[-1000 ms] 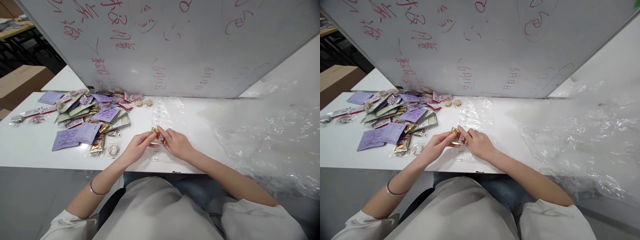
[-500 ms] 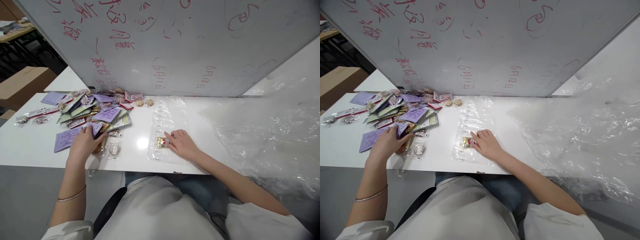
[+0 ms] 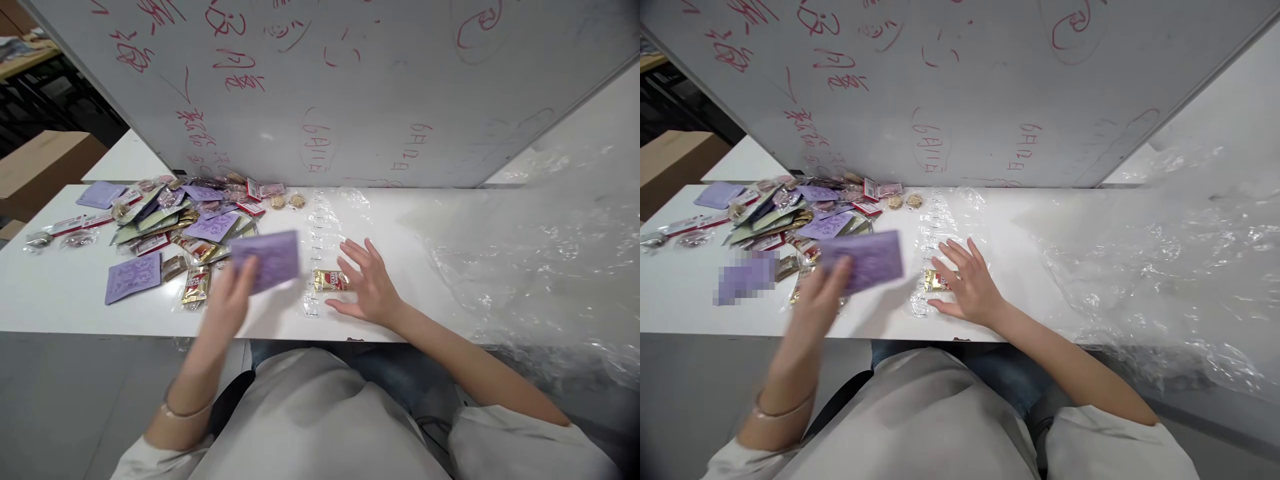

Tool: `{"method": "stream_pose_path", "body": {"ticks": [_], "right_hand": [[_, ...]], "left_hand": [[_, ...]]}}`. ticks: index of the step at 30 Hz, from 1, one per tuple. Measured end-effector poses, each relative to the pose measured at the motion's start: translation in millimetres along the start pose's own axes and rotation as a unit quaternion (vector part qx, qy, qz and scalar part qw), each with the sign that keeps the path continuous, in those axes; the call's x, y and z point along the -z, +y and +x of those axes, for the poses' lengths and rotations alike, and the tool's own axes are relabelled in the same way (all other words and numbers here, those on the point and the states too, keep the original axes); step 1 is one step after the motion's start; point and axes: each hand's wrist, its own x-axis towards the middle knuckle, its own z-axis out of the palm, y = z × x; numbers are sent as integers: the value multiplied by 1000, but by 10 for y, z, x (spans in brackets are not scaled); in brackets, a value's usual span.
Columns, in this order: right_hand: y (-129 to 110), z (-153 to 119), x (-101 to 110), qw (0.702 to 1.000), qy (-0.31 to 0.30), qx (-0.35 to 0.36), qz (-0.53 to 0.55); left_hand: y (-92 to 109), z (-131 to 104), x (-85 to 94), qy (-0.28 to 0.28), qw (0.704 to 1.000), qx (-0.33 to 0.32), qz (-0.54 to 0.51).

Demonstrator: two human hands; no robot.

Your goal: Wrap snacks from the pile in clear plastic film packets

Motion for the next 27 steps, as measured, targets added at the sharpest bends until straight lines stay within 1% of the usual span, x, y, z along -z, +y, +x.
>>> {"method": "stream_pose_path", "body": {"ticks": [1,2,3,4,5,6,7,8,9,10,11,12,13,14,15,16,18,20,22,24,27], "right_hand": [[-33,7,34,1000,-7,9,-3],[-47,5,62,1000,-23,14,-8],[-40,-6,81,999,-42,14,-14],[-10,-28,91,998,-61,10,-19],[41,-58,91,997,-78,4,-24],[110,-96,80,995,-92,-1,-25],[190,-137,60,994,-105,-3,-21],[275,-178,32,993,-117,-3,-10],[357,-216,0,992,-127,-6,9],[431,-245,-32,991,-131,-9,33],[490,-263,-59,990,-132,-11,57],[532,-269,-75,988,-135,-12,80],[555,-263,-76,985,-141,-12,98],[559,-248,-59,982,-155,-9,110],[547,-230,-22,977,-177,-4,117],[519,-212,31,972,-201,-3,119],[430,-204,171,966,-233,-18,107],[317,-249,307,966,-244,-29,85],[203,-338,389,965,-252,-24,65],[113,-435,389,963,-266,-11,47],[51,-520,275,965,-263,-8,-4]], "left_hand": [[40,-46,-240,-102,991,8,-89],[65,-71,-459,-171,974,11,-149],[75,-76,-643,-206,962,10,-180],[71,-66,-782,-238,954,15,-182],[57,-44,-874,-264,952,15,-153],[38,-15,-921,-266,958,0,-109],[16,15,-929,-253,965,-32,-56],[-4,45,-910,-233,969,-81,-4],[-20,73,-876,-216,965,-144,39],[-34,98,-838,-217,950,-213,69],[-48,122,-806,-244,925,-279,89],[-63,147,-785,-291,891,-334,101],[-84,172,-778,-344,855,-373,108],[-112,199,-783,-388,825,-395,113],[-148,226,-796,-418,806,-403,119],[-190,253,-812,-435,796,-402,125],[-275,297,-837,-448,790,-392,143],[-341,321,-838,-454,784,-388,169],[-372,326,-820,-459,775,-390,189],[-375,317,-802,-460,772,-393,194],[-361,298,-795,-463,771,-392,194]]}}
